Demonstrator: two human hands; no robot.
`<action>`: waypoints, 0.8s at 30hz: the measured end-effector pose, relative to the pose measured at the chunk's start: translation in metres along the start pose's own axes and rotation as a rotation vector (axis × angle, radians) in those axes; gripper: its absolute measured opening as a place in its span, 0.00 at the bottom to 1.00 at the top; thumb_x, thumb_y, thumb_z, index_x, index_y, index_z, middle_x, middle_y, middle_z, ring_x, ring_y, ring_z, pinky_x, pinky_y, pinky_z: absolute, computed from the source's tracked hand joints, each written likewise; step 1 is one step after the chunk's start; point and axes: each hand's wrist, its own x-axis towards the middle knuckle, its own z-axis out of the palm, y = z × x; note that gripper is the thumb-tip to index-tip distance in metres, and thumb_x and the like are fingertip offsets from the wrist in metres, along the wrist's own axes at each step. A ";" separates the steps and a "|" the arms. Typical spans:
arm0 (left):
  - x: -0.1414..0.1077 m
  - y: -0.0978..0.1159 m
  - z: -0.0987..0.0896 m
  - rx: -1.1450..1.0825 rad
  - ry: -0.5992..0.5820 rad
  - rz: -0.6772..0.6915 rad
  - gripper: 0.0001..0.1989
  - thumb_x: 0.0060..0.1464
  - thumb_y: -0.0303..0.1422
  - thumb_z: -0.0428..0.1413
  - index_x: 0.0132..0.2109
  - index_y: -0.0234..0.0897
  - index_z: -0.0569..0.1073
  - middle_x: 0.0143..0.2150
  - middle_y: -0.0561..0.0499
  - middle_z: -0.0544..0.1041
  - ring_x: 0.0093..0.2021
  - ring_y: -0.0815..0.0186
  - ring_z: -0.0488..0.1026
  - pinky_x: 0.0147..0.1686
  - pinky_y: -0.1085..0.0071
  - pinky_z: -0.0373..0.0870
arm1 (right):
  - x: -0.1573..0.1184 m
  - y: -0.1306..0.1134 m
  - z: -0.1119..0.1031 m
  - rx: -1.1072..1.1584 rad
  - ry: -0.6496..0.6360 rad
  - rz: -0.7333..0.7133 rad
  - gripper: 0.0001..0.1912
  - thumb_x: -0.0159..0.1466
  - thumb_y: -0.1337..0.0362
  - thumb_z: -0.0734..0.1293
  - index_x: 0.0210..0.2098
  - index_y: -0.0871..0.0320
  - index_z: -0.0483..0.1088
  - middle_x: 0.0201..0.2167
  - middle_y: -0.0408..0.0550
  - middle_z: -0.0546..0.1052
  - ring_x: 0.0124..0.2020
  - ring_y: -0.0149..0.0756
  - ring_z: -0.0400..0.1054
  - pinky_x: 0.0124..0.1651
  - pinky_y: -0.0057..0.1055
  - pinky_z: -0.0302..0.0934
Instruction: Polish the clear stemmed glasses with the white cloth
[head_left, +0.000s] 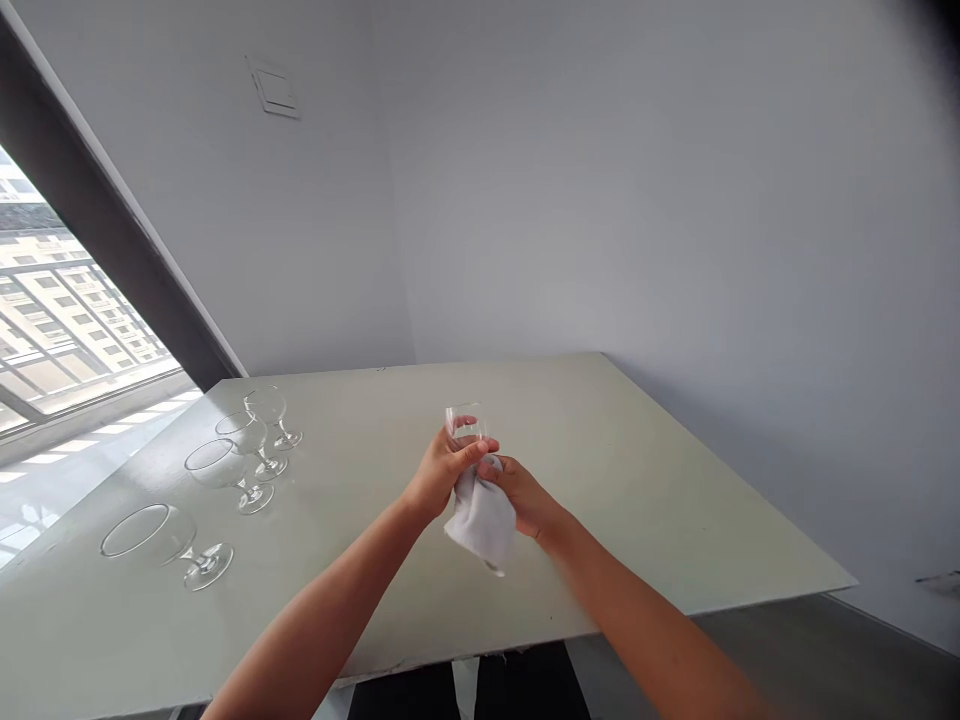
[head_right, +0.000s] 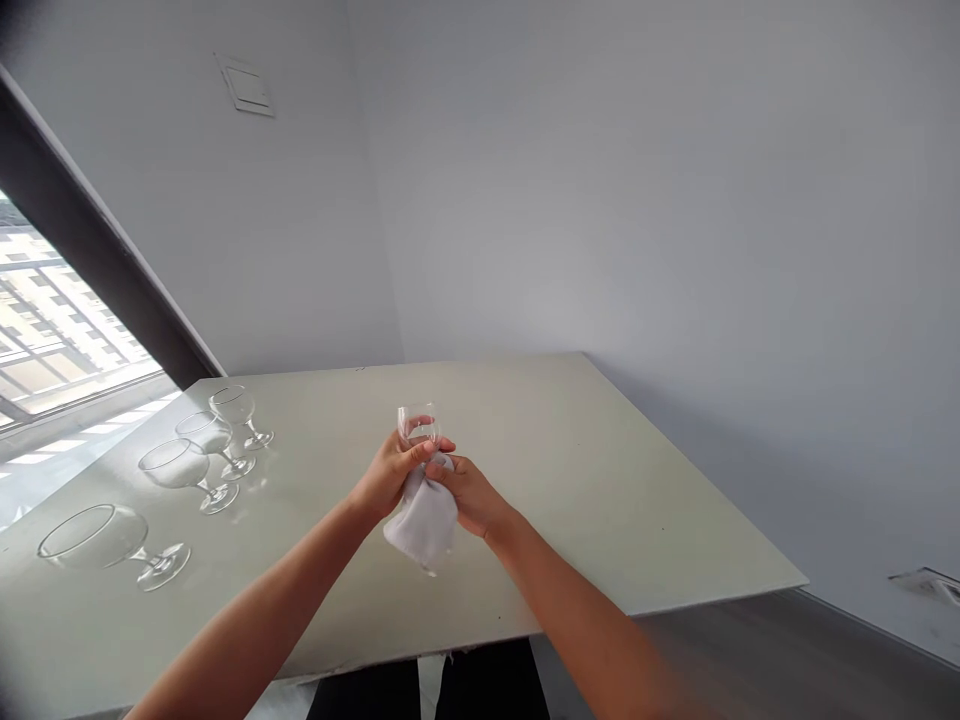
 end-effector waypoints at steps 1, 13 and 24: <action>0.001 -0.001 -0.001 0.019 0.022 0.013 0.31 0.42 0.39 0.61 0.51 0.38 0.58 0.40 0.43 0.74 0.33 0.64 0.72 0.36 0.66 0.66 | -0.001 0.000 -0.002 -0.097 0.029 -0.031 0.18 0.52 0.49 0.67 0.28 0.59 0.68 0.22 0.41 0.66 0.23 0.28 0.60 0.26 0.26 0.52; 0.019 0.000 -0.036 0.130 0.443 0.084 0.27 0.40 0.43 0.61 0.45 0.39 0.61 0.35 0.49 0.73 0.19 0.78 0.57 0.21 0.77 0.53 | -0.023 0.001 -0.047 -0.947 0.535 -0.358 0.13 0.60 0.54 0.59 0.28 0.56 0.65 0.27 0.46 0.69 0.28 0.36 0.61 0.28 0.31 0.54; 0.013 0.006 -0.014 -0.227 0.226 -0.141 0.18 0.42 0.44 0.59 0.28 0.35 0.63 0.23 0.56 0.67 0.15 0.80 0.53 0.16 0.79 0.54 | -0.005 0.004 -0.001 -1.383 -0.068 -0.735 0.17 0.63 0.67 0.55 0.47 0.48 0.69 0.40 0.49 0.69 0.43 0.40 0.59 0.44 0.37 0.58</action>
